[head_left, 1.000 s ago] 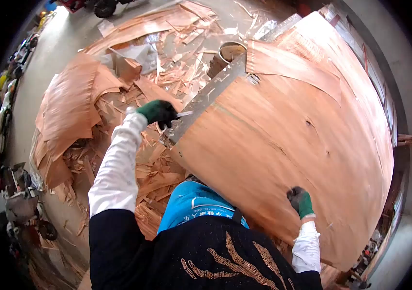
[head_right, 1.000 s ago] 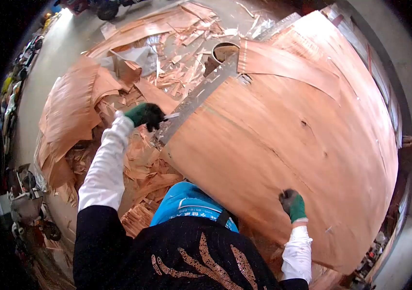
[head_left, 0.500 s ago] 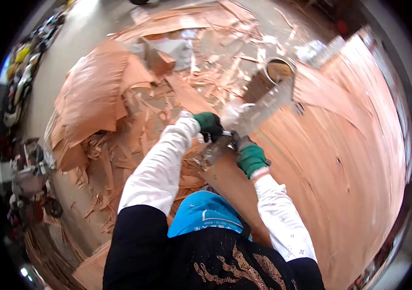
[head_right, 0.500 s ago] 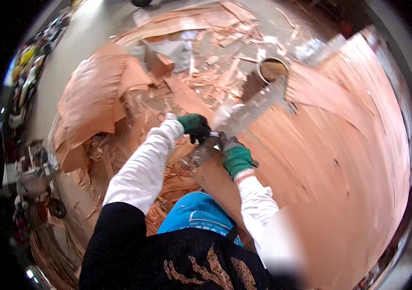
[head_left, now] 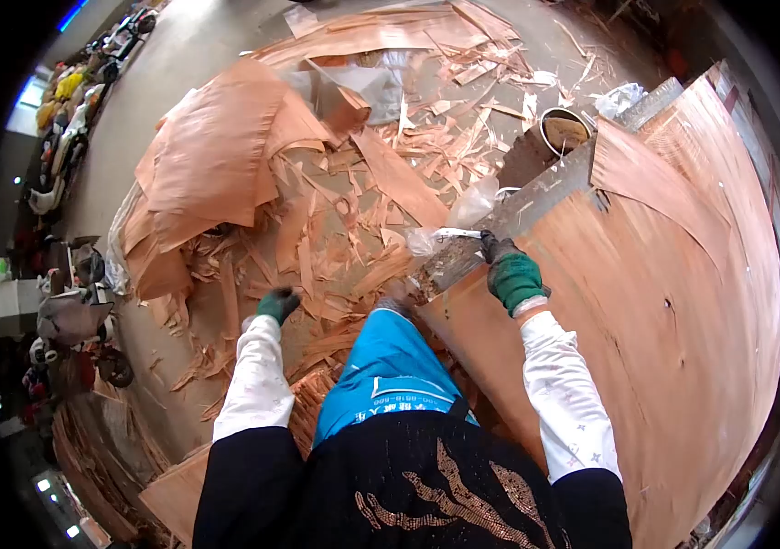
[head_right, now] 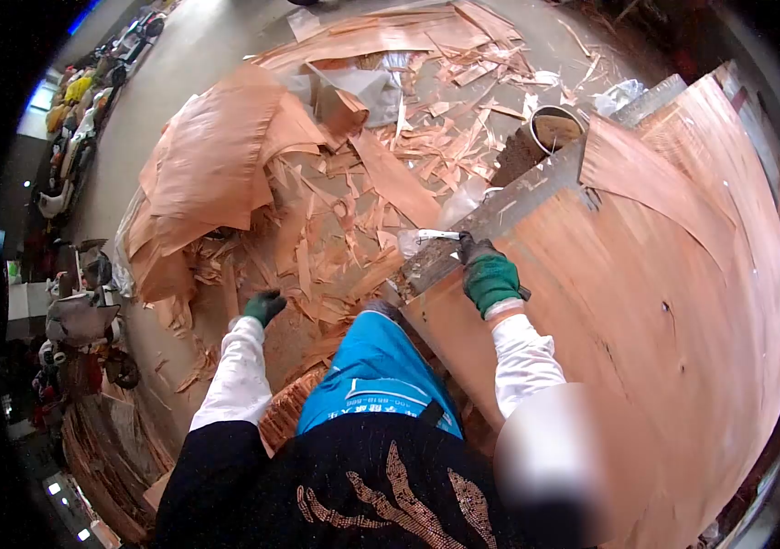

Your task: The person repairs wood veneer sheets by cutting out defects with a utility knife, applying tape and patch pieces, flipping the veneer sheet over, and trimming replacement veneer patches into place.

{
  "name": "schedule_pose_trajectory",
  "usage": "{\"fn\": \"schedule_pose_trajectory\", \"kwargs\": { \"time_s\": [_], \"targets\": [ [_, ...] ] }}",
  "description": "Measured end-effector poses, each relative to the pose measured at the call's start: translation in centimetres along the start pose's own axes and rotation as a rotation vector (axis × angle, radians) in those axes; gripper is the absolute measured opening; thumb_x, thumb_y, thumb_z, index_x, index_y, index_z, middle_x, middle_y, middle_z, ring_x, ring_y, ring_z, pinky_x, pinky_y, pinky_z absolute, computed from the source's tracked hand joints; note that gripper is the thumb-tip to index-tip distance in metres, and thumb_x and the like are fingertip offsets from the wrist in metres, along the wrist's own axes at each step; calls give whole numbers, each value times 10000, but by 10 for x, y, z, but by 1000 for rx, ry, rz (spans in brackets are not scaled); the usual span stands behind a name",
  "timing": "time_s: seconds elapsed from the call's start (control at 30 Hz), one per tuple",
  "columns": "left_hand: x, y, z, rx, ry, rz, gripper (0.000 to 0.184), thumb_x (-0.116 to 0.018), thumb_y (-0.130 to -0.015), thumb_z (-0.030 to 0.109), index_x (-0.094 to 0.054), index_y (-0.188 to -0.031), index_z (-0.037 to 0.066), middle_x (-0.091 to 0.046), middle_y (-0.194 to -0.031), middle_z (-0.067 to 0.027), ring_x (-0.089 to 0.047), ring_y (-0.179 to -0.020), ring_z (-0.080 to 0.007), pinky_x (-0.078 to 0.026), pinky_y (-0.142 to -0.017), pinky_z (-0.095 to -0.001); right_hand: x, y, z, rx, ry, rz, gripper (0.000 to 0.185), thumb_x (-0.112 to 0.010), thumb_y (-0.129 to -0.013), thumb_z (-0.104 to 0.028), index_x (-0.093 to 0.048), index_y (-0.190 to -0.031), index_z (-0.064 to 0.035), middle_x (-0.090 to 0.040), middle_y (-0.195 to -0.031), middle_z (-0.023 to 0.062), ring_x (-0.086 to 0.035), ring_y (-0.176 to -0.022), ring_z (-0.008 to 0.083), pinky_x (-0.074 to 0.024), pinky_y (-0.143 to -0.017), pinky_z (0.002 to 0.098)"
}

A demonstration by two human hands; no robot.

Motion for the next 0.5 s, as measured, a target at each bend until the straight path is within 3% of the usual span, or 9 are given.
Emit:
{"fn": "schedule_pose_trajectory", "kwargs": {
  "time_s": [0.03,0.1,0.13,0.23,0.33,0.4,0.43,0.47,0.5],
  "targets": [
    [-14,11,-45,347,76,-201,538,-691,-799,351,-588,-1227,42,-628,-1199,-137,-624,-1045,-269,-531,-762,-418,-7,-3,5,-7,-51,-9,426,-524,-858,-82,-502,-1279,-143,-614,-1030,207,-628,-935,396,-518,-759,468],
    [-22,45,-77,658,392,-305,454,-630,-854,372,-549,-1280,239,-581,-1243,-53,-635,-1001,-263,-502,-646,-425,-23,-13,16,-19,-149,-25,463,-514,-838,-54,-511,-1286,-169,-600,-1018,212,-617,-926,398,-496,-751,467],
    [-37,44,-108,708,461,-336,414,-585,-885,394,-547,-1268,241,-592,-1222,-45,-637,-991,-287,-485,-701,-459,-21,-12,14,26,-133,6,516,-511,-831,-21,-494,-1318,-190,-594,-996,207,-612,-894,401,-487,-729,468],
    [-49,21,-136,792,540,-511,350,-583,-883,391,-599,-1160,178,-620,-1161,-35,-657,-898,-278,-470,-701,-460,-6,-10,4,-34,-163,-31,490,-503,-860,-72,-474,-1330,-210,-602,-1018,217,-615,-914,401,-500,-736,483],
    [-26,-47,-110,638,324,-548,315,-552,-900,358,-607,-1143,166,-674,-1028,-44,-671,-783,-227,-492,-607,-392,-13,-12,3,-103,-51,-118,586,-487,-833,-29,-411,-1385,-211,-580,-1105,200,-601,-891,410,-494,-749,478],
    [-28,-133,-99,12,-212,-741,273,-568,-890,375,-654,-997,139,-683,-864,-25,-641,-684,-181,-456,-552,-365,-3,-22,-5,-125,-62,-101,576,-466,-825,-3,-443,-1366,-198,-579,-1034,203,-598,-879,404,-490,-734,472],
    [11,-152,-84,264,18,-589,266,-572,-889,358,-658,-904,106,-665,-775,-5,-588,-611,-147,-442,-532,-347,5,-18,-12,-139,-67,-99,572,-456,-821,10,-460,-1356,-191,-578,-999,205,-597,-872,402,-488,-726,469],
    [29,-186,-60,-22,284,-508,260,-571,-896,309,-648,-885,61,-659,-780,-35,-543,-576,-137,-449,-542,-332,3,-21,-13,-158,-59,-160,583,-445,-812,14,-444,-1364,-176,-580,-1027,209,-596,-885,402,-485,-735,474],
    [62,-214,-36,20,305,-492,237,-592,-900,270,-654,-924,42,-655,-788,-47,-543,-559,-138,-457,-556,-312,7,-24,-15,-193,-32,-218,583,-447,-813,9,-440,-1366,-172,-581,-1039,209,-596,-891,403,-486,-738,473]
  ]
}}
Point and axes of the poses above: each hand's wrist, its own y-axis away from the middle knuckle, its own x-axis out of the back of the hand, z = x × y, the point moved 9 cm from there along -y, towards the middle knuckle
